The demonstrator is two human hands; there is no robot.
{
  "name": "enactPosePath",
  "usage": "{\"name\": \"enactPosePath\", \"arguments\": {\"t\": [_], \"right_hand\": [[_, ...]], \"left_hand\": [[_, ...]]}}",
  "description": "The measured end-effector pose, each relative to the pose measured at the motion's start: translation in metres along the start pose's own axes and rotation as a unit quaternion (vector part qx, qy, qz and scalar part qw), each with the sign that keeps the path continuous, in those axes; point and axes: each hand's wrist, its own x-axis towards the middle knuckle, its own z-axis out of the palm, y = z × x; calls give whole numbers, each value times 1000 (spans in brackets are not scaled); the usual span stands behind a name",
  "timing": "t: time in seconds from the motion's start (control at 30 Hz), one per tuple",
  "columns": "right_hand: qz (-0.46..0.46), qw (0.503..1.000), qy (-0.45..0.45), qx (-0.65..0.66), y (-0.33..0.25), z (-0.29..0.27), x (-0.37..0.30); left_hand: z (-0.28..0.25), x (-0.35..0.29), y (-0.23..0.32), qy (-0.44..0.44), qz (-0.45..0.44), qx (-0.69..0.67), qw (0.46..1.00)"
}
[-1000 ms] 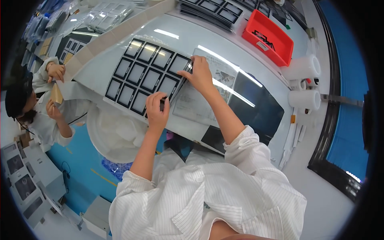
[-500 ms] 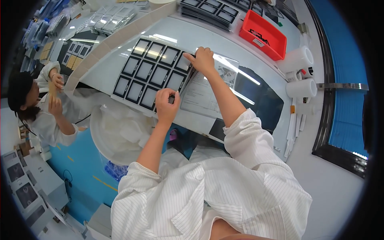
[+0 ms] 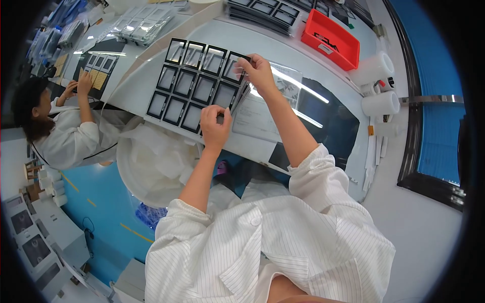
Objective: Placing small electronic parts into compartment trays and managing plastic waste at a manufacturing station.
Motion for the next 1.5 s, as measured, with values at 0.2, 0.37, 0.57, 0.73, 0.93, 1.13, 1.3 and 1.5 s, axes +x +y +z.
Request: {"name": "enactPosePath", "arguments": {"t": [0.2,0.37,0.57,0.73,0.93,1.13,1.3,1.5], "right_hand": [[-23,990,13,142,-41,-46,-44],[61,996,45,52,-38,-200,-107],[167,820,194,-511,19,-293,-201],[146,906,-152,-366,-30,-171,-248],[85,862,-200,-457,-52,-163,-271],[41,871,-229,-432,-100,-173,-254],[92,830,-132,-534,-129,-201,-242],[61,863,-250,-435,-129,-168,-265]], "left_hand": [[-52,-45,39,-144,222,-51,963],[-59,-118,68,-366,-295,-355,808],[-10,-128,75,-406,-451,-436,665],[19,-143,79,-456,-370,-454,670],[41,-91,113,-497,-150,-507,688],[60,-51,128,-508,-64,-487,708],[37,-89,103,-562,-110,-391,721],[0,-119,62,-606,-197,-370,676]]}}
